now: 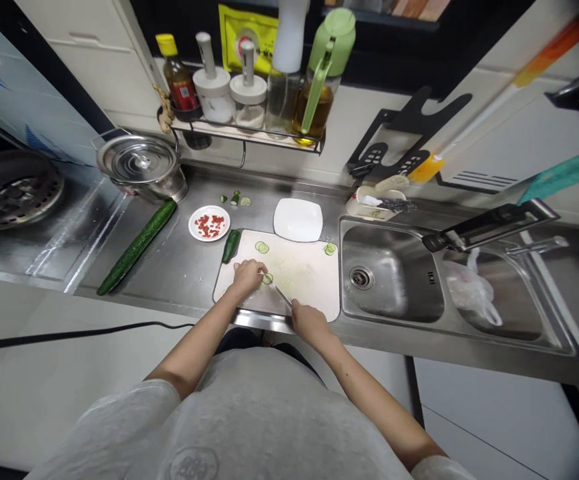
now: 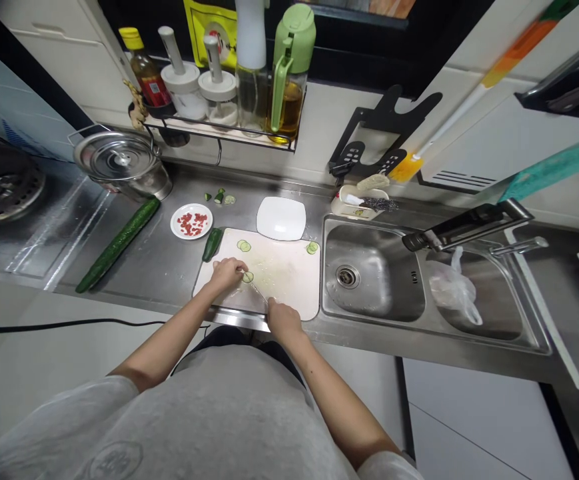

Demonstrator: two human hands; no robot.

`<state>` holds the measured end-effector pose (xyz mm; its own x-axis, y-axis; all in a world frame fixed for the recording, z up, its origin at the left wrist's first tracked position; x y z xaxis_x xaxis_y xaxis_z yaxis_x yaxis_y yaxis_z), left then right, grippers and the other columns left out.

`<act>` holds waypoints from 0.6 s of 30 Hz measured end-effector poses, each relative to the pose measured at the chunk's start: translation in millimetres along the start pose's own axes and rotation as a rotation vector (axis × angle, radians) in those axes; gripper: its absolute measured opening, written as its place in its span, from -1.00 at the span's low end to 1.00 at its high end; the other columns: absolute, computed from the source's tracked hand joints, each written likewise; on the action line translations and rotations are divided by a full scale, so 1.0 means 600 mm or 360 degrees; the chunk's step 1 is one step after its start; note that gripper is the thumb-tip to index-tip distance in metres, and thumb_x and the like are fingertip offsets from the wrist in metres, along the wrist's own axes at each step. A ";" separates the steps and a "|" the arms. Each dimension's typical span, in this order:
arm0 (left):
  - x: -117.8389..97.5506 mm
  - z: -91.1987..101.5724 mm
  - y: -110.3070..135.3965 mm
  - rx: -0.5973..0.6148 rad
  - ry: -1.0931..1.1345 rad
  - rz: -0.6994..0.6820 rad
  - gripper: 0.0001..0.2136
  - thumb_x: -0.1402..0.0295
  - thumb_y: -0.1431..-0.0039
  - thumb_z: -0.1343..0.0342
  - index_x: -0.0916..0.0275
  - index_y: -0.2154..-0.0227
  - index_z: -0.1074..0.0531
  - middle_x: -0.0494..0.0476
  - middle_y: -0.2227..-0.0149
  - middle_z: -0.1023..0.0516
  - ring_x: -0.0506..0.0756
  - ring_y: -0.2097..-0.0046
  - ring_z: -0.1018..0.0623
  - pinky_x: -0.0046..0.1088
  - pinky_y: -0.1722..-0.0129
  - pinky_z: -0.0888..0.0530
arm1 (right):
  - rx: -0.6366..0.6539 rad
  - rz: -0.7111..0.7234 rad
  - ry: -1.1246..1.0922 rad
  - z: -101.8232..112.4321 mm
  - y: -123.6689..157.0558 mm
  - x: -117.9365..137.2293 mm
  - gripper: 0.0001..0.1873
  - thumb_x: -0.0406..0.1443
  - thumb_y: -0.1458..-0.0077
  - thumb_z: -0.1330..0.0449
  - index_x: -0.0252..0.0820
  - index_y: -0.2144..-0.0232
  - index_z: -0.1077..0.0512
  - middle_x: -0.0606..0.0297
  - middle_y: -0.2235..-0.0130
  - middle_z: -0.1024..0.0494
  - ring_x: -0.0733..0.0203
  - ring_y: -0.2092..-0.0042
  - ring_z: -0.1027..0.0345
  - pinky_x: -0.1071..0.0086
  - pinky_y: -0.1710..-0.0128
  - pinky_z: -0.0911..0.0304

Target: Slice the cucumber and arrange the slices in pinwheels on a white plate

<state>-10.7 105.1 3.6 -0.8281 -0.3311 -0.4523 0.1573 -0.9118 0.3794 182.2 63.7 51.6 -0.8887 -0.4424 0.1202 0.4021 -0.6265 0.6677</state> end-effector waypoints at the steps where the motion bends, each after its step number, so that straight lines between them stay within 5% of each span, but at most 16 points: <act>1: 0.000 -0.001 -0.001 0.0003 -0.0002 0.0002 -0.73 0.46 -0.03 -0.03 0.06 0.26 -0.55 0.10 0.17 -0.53 0.20 0.04 -0.41 -0.20 0.04 -0.15 | -0.0004 0.0001 -0.0004 -0.001 -0.002 0.000 -0.68 -0.41 -0.19 0.12 -0.22 0.04 -0.27 0.02 0.22 -0.55 0.04 0.13 -0.44 0.32 0.26 -0.18; 18: -0.002 -0.002 -0.005 0.0034 -0.0060 0.0018 -0.73 0.47 -0.01 -0.04 0.06 0.27 -0.55 0.11 0.20 -0.56 0.20 0.05 -0.40 -0.20 0.05 -0.13 | 0.0043 -0.0014 0.0014 -0.002 0.002 -0.001 -0.67 -0.44 -0.14 0.07 -0.24 0.05 -0.29 0.00 0.18 -0.54 0.02 0.09 -0.44 0.32 0.27 -0.21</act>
Point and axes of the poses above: each hand's wrist, its own y-axis away from the middle knuckle, its own z-axis out of the back of the hand, x = y × z, the point moved 6 cm from there along -y, towards the middle knuckle
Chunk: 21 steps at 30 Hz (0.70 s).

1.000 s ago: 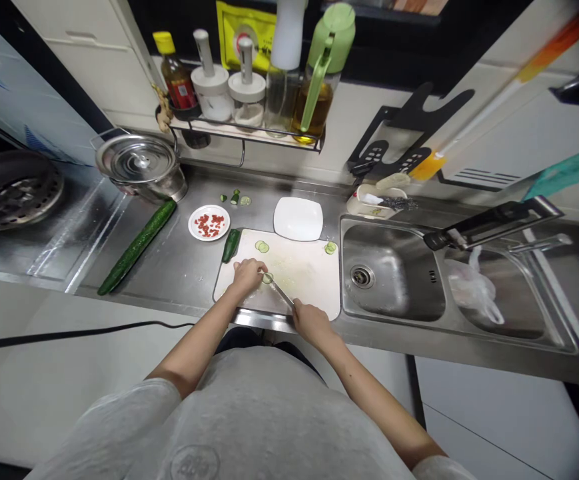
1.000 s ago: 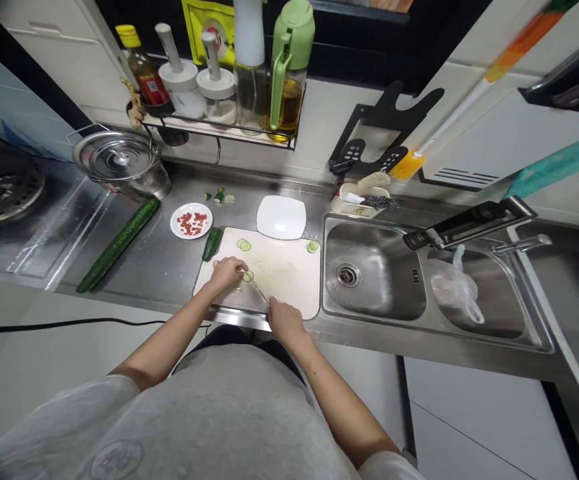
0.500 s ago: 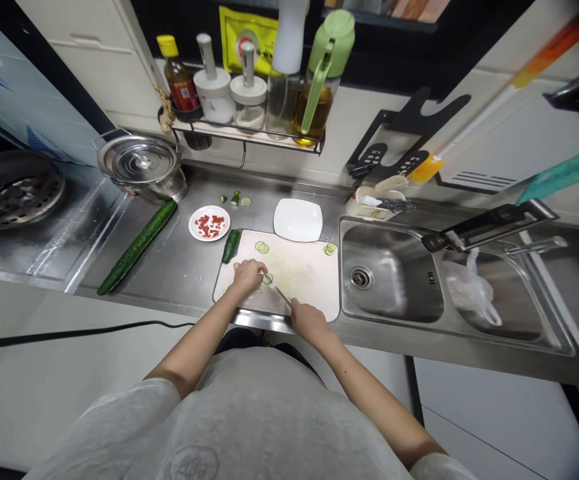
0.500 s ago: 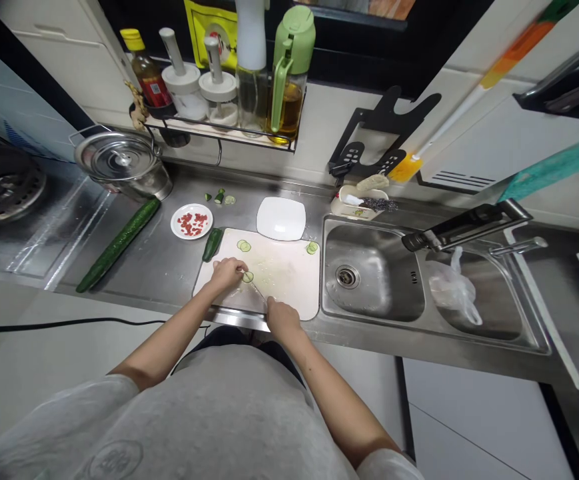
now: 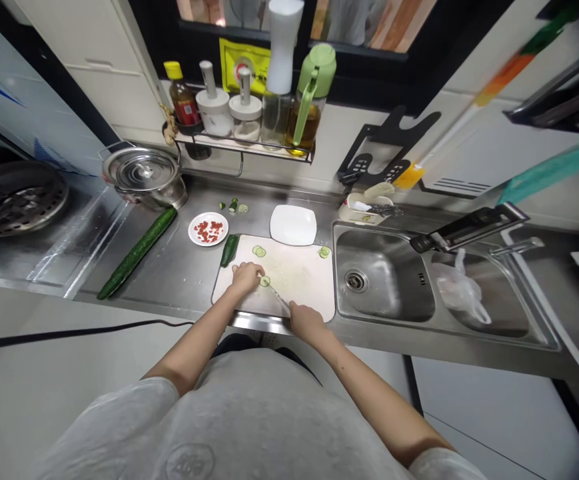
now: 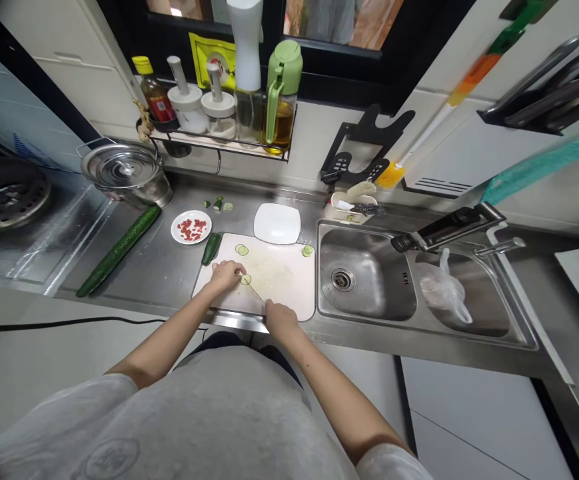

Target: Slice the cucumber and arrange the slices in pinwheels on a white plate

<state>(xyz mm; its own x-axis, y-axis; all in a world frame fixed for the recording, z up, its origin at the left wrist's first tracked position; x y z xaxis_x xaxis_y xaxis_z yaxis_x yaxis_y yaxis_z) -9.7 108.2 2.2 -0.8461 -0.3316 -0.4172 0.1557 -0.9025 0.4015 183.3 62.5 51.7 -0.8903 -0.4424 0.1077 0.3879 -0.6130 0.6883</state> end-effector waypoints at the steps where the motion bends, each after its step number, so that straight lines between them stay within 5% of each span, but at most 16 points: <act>1: 0.000 -0.001 0.000 -0.0008 -0.0008 0.0001 -0.73 0.47 -0.02 -0.04 0.06 0.27 -0.55 0.12 0.19 -0.55 0.20 0.05 -0.40 -0.20 0.05 -0.13 | -0.0001 0.0000 0.0002 0.000 0.003 -0.001 -0.67 -0.44 -0.15 0.07 -0.25 0.04 -0.29 -0.01 0.17 -0.54 0.01 0.09 -0.44 0.31 0.27 -0.21; 13: -0.016 -0.008 0.020 -0.0081 -0.0163 -0.0077 -0.79 0.38 -0.05 -0.05 0.14 0.23 -0.48 0.20 0.08 -0.47 0.24 -0.01 -0.33 -0.19 0.05 -0.13 | 0.0036 -0.0057 -0.0059 -0.035 0.053 -0.031 -0.67 -0.45 -0.17 0.07 -0.24 0.03 -0.29 -0.01 0.17 -0.54 0.04 0.09 -0.43 0.34 0.24 -0.16; 21: -0.038 -0.011 0.034 -0.0087 -0.0062 -0.0093 -0.81 0.52 -0.11 0.06 0.17 0.30 -0.41 0.14 0.20 -0.54 0.18 0.07 -0.39 -0.23 0.09 -0.13 | -0.0093 -0.0042 -0.0297 -0.054 0.060 -0.057 -0.72 -0.30 -0.23 0.09 -0.21 0.09 -0.35 0.07 0.14 -0.54 0.07 0.11 -0.41 0.39 0.30 -0.11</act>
Point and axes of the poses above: each hand's wrist, its own y-axis away from the middle knuckle, its own z-axis out of the back of the hand, x = y × z, the point moved 6 cm from there along -y, towards the middle knuckle
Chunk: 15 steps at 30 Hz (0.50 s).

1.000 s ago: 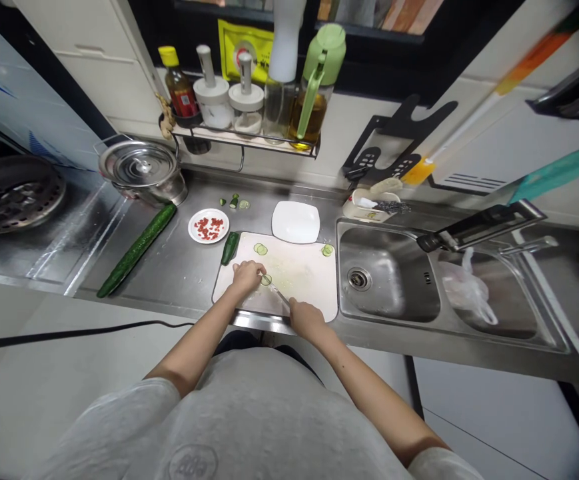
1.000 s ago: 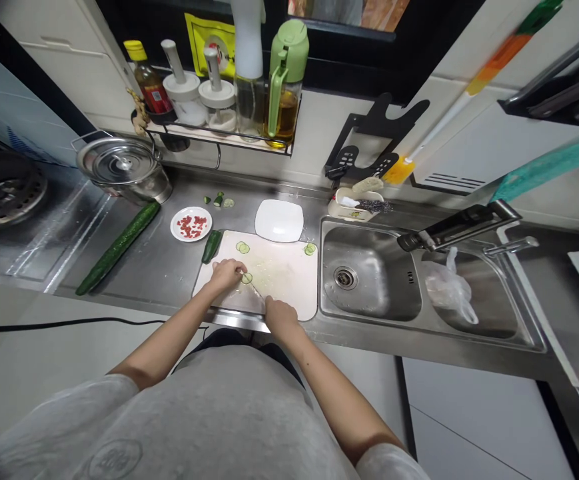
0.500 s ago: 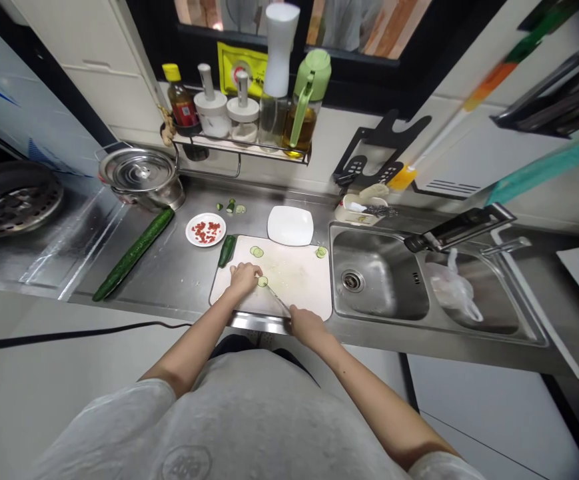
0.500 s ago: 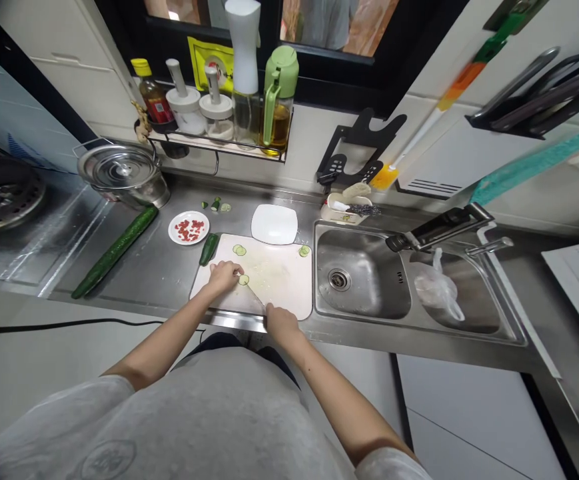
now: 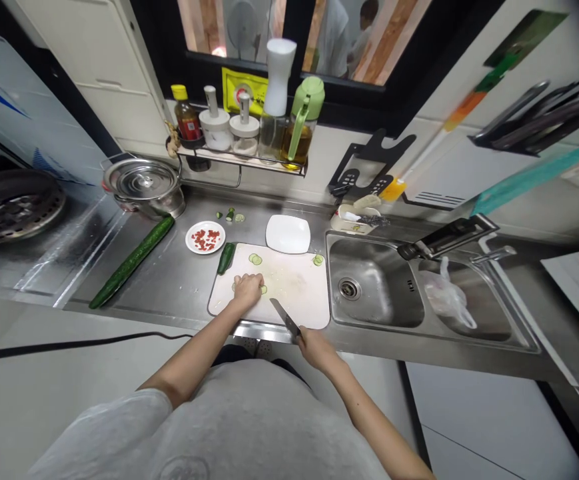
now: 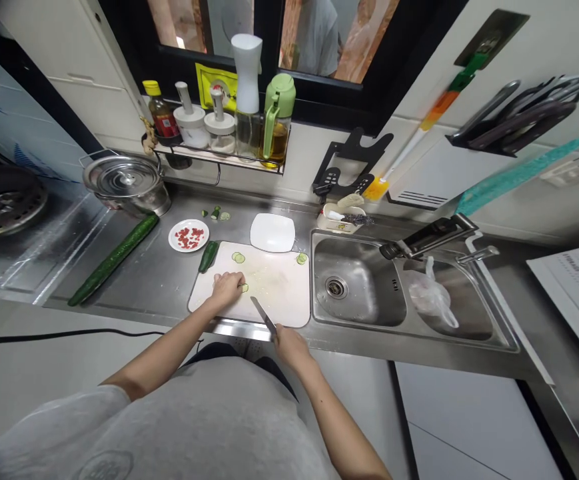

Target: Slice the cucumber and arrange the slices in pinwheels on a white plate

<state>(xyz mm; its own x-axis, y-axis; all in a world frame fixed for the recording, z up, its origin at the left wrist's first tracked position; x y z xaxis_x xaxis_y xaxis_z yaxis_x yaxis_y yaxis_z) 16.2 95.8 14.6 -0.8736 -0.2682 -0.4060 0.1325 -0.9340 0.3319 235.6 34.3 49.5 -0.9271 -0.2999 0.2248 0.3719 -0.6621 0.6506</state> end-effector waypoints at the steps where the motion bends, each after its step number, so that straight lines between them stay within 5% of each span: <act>1: -0.004 0.001 0.004 -0.0001 0.0031 -0.0004 -0.80 0.52 -0.12 0.07 0.17 0.30 -0.41 0.13 0.22 -0.55 0.17 0.08 -0.41 -0.23 0.09 -0.13 | -0.0012 -0.0011 -0.0022 -0.002 -0.001 -0.002 -0.71 -0.29 -0.24 0.09 -0.20 0.09 -0.35 0.09 0.14 -0.54 0.08 0.12 -0.41 0.40 0.31 -0.10; 7: -0.003 0.007 0.044 -0.0038 0.0258 -0.0018 -0.84 0.44 -0.13 0.01 0.12 0.35 -0.46 0.03 0.27 -0.57 0.13 0.11 -0.46 -0.26 0.06 -0.15 | -0.0032 0.0020 -0.0106 -0.013 -0.005 -0.006 -0.68 -0.28 -0.24 0.10 -0.20 0.05 -0.34 0.12 0.15 -0.54 0.11 0.13 -0.40 0.41 0.32 -0.07; 15: 0.096 0.042 0.053 -0.0202 0.0241 0.0333 -0.87 0.34 -0.16 -0.03 0.09 0.28 -0.46 0.04 0.24 -0.58 0.14 0.09 -0.46 -0.28 0.09 -0.17 | -0.0011 0.0015 -0.0156 -0.005 -0.006 -0.005 -0.69 -0.28 -0.24 0.11 -0.17 0.09 -0.36 0.17 0.15 -0.53 0.15 0.15 -0.39 0.45 0.31 -0.07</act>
Point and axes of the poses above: each hand's wrist, its own y-axis away from the middle knuckle, its own z-axis out of the back of the hand, x = y × z, the point moved 6 cm from there along -y, towards the middle knuckle
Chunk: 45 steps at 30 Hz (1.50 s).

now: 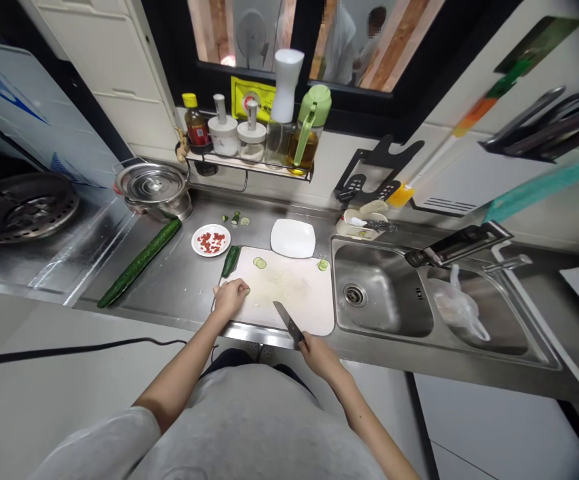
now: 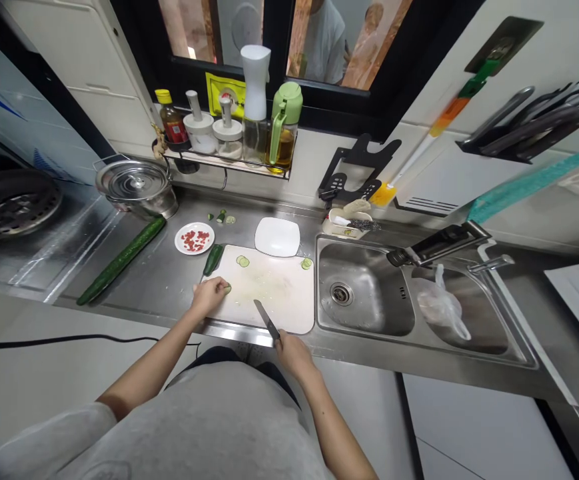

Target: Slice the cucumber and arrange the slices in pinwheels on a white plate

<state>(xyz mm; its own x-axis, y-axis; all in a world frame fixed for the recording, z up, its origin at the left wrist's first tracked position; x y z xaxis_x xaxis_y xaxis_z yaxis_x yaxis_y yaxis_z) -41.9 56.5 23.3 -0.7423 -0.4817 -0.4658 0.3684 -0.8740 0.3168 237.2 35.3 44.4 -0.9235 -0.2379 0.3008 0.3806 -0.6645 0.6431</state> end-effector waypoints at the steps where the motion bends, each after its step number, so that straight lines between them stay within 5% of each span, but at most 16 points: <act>1: 0.006 0.003 -0.003 -0.0012 -0.0025 0.0021 -0.86 0.36 -0.16 -0.02 0.09 0.26 -0.45 0.05 0.24 -0.58 0.14 0.09 -0.46 -0.28 0.09 -0.17 | 0.0011 0.0002 0.0002 0.000 -0.001 0.000 -0.70 -0.28 -0.24 0.11 -0.17 0.10 -0.36 0.18 0.15 -0.53 0.16 0.15 -0.39 0.45 0.32 -0.06; 10: 0.018 0.008 -0.002 -0.0212 -0.0185 0.0076 -0.79 0.38 -0.14 0.01 0.08 0.17 -0.42 0.18 0.03 -0.43 0.23 -0.03 -0.36 -0.22 0.05 -0.19 | -0.0018 0.0016 0.0036 0.001 -0.010 -0.001 -0.71 -0.26 -0.26 0.10 -0.18 0.08 -0.33 0.14 0.18 -0.53 0.13 0.15 -0.40 0.43 0.33 -0.02; 17: -0.036 0.012 -0.073 -0.0260 -0.0048 0.0012 -0.69 0.31 -0.17 0.02 0.06 0.02 -0.38 0.20 0.00 -0.39 0.22 -0.05 -0.35 -0.21 -0.01 -0.19 | -0.0166 -0.0072 -0.0001 0.019 -0.010 0.002 -0.65 -0.21 -0.28 0.11 -0.18 -0.04 -0.23 0.09 0.14 -0.53 0.11 0.12 -0.40 0.41 0.31 -0.02; 23: -0.084 0.000 -0.127 -0.0136 -0.0224 -0.0167 -0.69 0.32 -0.20 0.04 0.03 0.02 -0.41 0.22 0.01 -0.40 0.24 -0.06 -0.33 -0.19 -0.01 -0.17 | -0.0194 -0.0082 -0.0058 0.020 -0.005 -0.003 -0.67 -0.21 -0.28 0.12 -0.19 -0.02 -0.24 0.10 0.14 -0.53 0.11 0.13 -0.40 0.41 0.31 -0.03; 31: -0.089 -0.006 -0.150 -0.0075 -0.0224 -0.0213 -0.77 0.42 -0.13 0.01 0.10 0.17 -0.44 0.17 0.07 -0.47 0.20 -0.03 -0.37 -0.25 0.04 -0.18 | -0.0180 -0.0158 -0.0105 0.009 0.001 -0.022 -0.65 -0.20 -0.29 0.12 -0.20 -0.03 -0.25 0.11 0.16 -0.54 0.11 0.12 -0.39 0.41 0.30 -0.03; 45: -0.096 -0.003 -0.139 0.0142 -0.0039 -0.0126 -0.78 0.45 -0.06 -0.03 0.07 0.23 -0.44 0.00 0.23 -0.58 0.11 0.11 -0.50 -0.34 0.10 -0.24 | -0.0203 -0.0163 -0.0026 0.027 -0.004 -0.018 -0.71 -0.21 -0.29 0.12 -0.16 0.04 -0.28 0.15 0.20 -0.53 0.14 0.17 -0.39 0.42 0.36 0.03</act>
<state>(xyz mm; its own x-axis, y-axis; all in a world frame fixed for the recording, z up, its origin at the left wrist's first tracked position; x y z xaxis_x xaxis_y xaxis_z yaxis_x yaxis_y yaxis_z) -28.8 157.2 22.1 -0.7809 -0.4088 -0.4724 0.2576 -0.8996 0.3527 246.9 51.2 51.0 -0.9559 -0.1533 0.2504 0.2744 -0.7696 0.5765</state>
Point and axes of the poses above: each hand's wrist, its own y-axis away from the middle knuckle, its own z-axis out of the back of the hand, x = y × z, the point moved 6 cm from there along -y, towards the middle knuckle
